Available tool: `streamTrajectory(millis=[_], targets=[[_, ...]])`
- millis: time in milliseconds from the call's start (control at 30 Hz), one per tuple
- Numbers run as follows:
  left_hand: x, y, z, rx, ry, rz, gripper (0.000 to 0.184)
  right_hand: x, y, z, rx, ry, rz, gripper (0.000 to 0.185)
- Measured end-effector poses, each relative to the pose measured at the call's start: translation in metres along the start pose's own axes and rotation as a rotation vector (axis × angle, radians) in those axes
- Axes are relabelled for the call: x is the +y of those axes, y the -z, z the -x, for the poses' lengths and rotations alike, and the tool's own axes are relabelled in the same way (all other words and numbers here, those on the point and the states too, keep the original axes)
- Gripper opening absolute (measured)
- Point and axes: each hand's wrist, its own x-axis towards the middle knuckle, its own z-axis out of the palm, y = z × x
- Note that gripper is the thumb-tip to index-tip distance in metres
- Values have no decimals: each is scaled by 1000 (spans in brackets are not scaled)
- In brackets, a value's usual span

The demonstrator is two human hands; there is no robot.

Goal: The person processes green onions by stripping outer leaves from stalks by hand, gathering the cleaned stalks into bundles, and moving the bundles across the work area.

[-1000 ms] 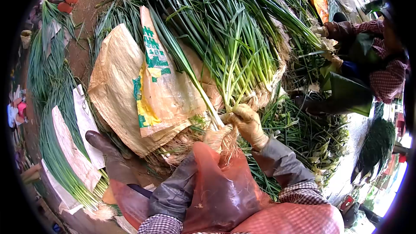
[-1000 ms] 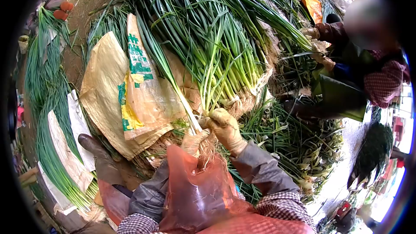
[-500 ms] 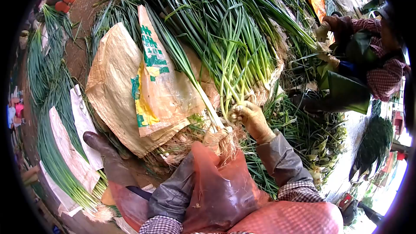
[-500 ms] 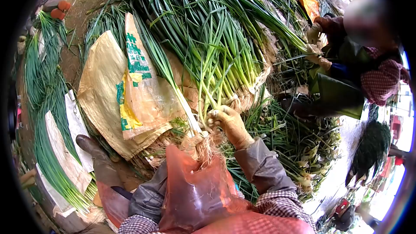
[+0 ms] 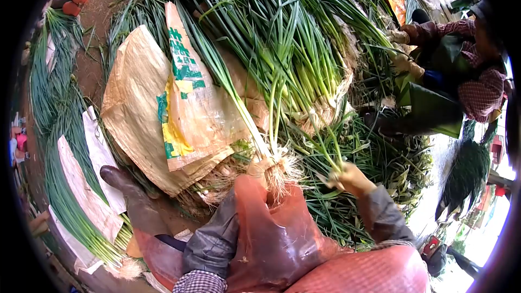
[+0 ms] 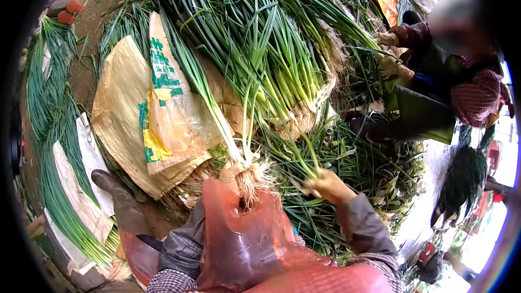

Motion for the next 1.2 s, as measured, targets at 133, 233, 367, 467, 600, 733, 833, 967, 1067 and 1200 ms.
streamTrajectory(millis=[133, 233, 367, 467, 600, 733, 833, 967, 1067, 1200], targets=[[0, -5, -1, 9, 16, -14, 29, 115, 98, 6, -444, -444, 879, 41], [3, -5, 1, 52, 96, -30, 29, 33, 58, -12, 194, 46, 1177, 40], [24, -9, 1, -24, 48, -80, 28, -67, 11, -92, 602, 691, 1067, 64], [61, -32, 21, -478, -227, 199, 34, -112, -12, -148, 606, 463, 1226, 93], [80, -23, 13, -691, -261, 153, 34, -117, -26, -193, 670, 298, 1374, 102], [96, -16, 1, -928, -34, 276, 30, -110, 32, -224, 300, 526, 760, 80], [140, -59, 58, -908, -286, 227, 26, -150, -5, -178, 647, 940, 1114, 62], [204, -99, 104, -1232, -473, 119, 11, -155, -76, -217, 589, 755, 1474, 70], [232, -107, 135, -1225, -492, 77, 21, -193, -61, -252, 347, 447, 1046, 39], [253, -98, 133, -1275, -621, 71, 15, -253, -13, -208, 658, 907, 748, 19]])
